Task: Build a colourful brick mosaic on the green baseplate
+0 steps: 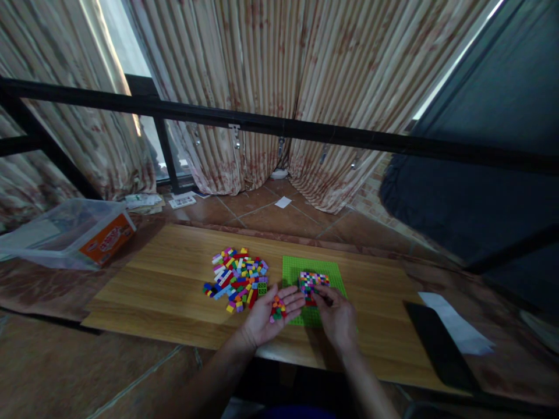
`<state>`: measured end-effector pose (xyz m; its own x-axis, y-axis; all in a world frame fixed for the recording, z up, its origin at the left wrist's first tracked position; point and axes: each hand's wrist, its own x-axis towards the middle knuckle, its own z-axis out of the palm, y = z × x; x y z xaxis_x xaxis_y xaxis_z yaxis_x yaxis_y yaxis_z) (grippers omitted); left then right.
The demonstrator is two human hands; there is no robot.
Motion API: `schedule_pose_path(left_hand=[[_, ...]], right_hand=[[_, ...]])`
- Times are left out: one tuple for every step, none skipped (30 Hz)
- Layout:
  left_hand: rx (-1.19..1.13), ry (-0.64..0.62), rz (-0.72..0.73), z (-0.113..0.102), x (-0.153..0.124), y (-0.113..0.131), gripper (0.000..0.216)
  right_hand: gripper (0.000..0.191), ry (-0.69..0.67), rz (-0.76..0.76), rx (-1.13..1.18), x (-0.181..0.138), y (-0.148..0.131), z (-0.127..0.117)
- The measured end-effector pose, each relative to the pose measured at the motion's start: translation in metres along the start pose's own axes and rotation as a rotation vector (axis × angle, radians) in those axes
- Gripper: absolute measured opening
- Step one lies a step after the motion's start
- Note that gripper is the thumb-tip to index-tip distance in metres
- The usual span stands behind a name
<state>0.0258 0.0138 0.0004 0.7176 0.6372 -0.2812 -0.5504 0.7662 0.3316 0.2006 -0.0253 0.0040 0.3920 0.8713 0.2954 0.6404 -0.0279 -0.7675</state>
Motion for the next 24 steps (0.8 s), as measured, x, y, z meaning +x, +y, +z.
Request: schedule_pose_path(left_hand=[[0.002,0.001,0.001,0.0005,-0.0003,0.0000,0.044],[0.005,0.000,0.001,0.0009,-0.0005,0.0000,0.044],[0.008,-0.003,0.001,0.0009,-0.0006,0.0001,0.044],[0.009,-0.007,0.000,0.0008,-0.0006,0.0001,0.043],[0.009,-0.012,0.000,0.0004,-0.0005,0.0002,0.043],[0.008,-0.015,-0.002,0.0000,-0.0004,0.0002,0.043],[0.007,-0.016,-0.002,-0.0005,-0.0002,0.0002,0.043],[0.006,-0.016,-0.002,-0.0008,-0.0001,0.0002,0.043],[0.006,-0.016,-0.002,-0.0011,0.0001,0.0002,0.043],[0.007,-0.014,-0.001,-0.0011,0.0001,0.0002,0.044],[0.009,-0.011,0.001,-0.0011,0.0002,0.0001,0.044],[0.010,-0.009,0.001,-0.0011,0.0002,-0.0001,0.044],[0.012,-0.010,0.001,-0.0011,0.0002,-0.0002,0.044],[0.012,-0.012,0.000,-0.0012,0.0003,-0.0004,0.043],[0.013,-0.015,0.000,-0.0016,0.0004,-0.0006,0.043],[0.012,-0.018,-0.002,-0.0021,0.0007,-0.0008,0.043],[0.011,-0.021,-0.003,-0.0028,0.0010,-0.0010,0.043],[0.008,-0.023,-0.004,-0.0036,0.0013,-0.0011,0.043],[0.006,-0.025,-0.003,-0.0044,0.0017,-0.0011,0.043],[0.004,-0.028,-0.002,-0.0051,0.0020,-0.0011,0.043],[0.003,-0.032,0.000,-0.0056,0.0022,-0.0010,0.044],[0.004,-0.037,0.001,-0.0059,0.0022,-0.0009,0.044],[0.006,-0.040,0.001,-0.0058,0.0022,-0.0008,0.044],[0.010,-0.040,0.000,-0.0054,0.0020,-0.0007,0.044]], right_hand=[[0.030,-0.012,-0.001,-0.002,0.0005,-0.0006,-0.0012],[0.030,-0.023,-0.005,-0.004,0.0009,-0.0012,-0.0023],[0.030,-0.030,-0.012,-0.007,0.0011,-0.0018,-0.0033],[0.029,-0.034,-0.021,-0.008,0.0013,-0.0023,-0.0041],[0.029,-0.039,-0.029,-0.009,0.0012,-0.0028,-0.0049],[0.029,-0.042,-0.031,-0.008,0.0010,-0.0033,-0.0055],[0.029,-0.043,-0.029,-0.010,0.0006,-0.0037,-0.0059],[0.029,-0.044,-0.024,-0.011,0.0001,-0.0039,-0.0061],[0.029,-0.040,-0.019,-0.013,-0.0003,-0.0041,-0.0062],[0.028,-0.034,-0.015,-0.014,-0.0008,-0.0042,-0.0061],[0.028,-0.026,-0.013,-0.016,-0.0012,-0.0041,-0.0059],[0.028,-0.017,-0.013,-0.018,-0.0016,-0.0039,-0.0055],[0.028,-0.010,-0.016,-0.020,-0.0018,-0.0037,-0.0050],[0.028,-0.005,-0.020,-0.024,-0.0019,-0.0033,-0.0045],[0.028,-0.001,-0.026,-0.031,-0.0021,-0.0029,-0.0039],[0.028,0.001,-0.034,-0.041,-0.0022,-0.0024,-0.0033],[0.029,0.006,-0.042,-0.054,-0.0024,-0.0020,-0.0027],[0.030,0.010,-0.052,-0.068,-0.0026,-0.0017,-0.0022],[0.030,0.014,-0.064,-0.082,-0.0030,-0.0015,-0.0018],[0.031,0.016,-0.077,-0.094,-0.0034,-0.0014,-0.0015],[0.031,0.017,-0.089,-0.103,-0.0039,-0.0015,-0.0012],[0.031,0.017,-0.099,-0.108,-0.0045,-0.0017,-0.0009],[0.032,0.015,-0.107,-0.109,-0.0050,-0.0019,-0.0006],[0.032,0.015,-0.111,-0.107,-0.0055,-0.0021,-0.0003]])
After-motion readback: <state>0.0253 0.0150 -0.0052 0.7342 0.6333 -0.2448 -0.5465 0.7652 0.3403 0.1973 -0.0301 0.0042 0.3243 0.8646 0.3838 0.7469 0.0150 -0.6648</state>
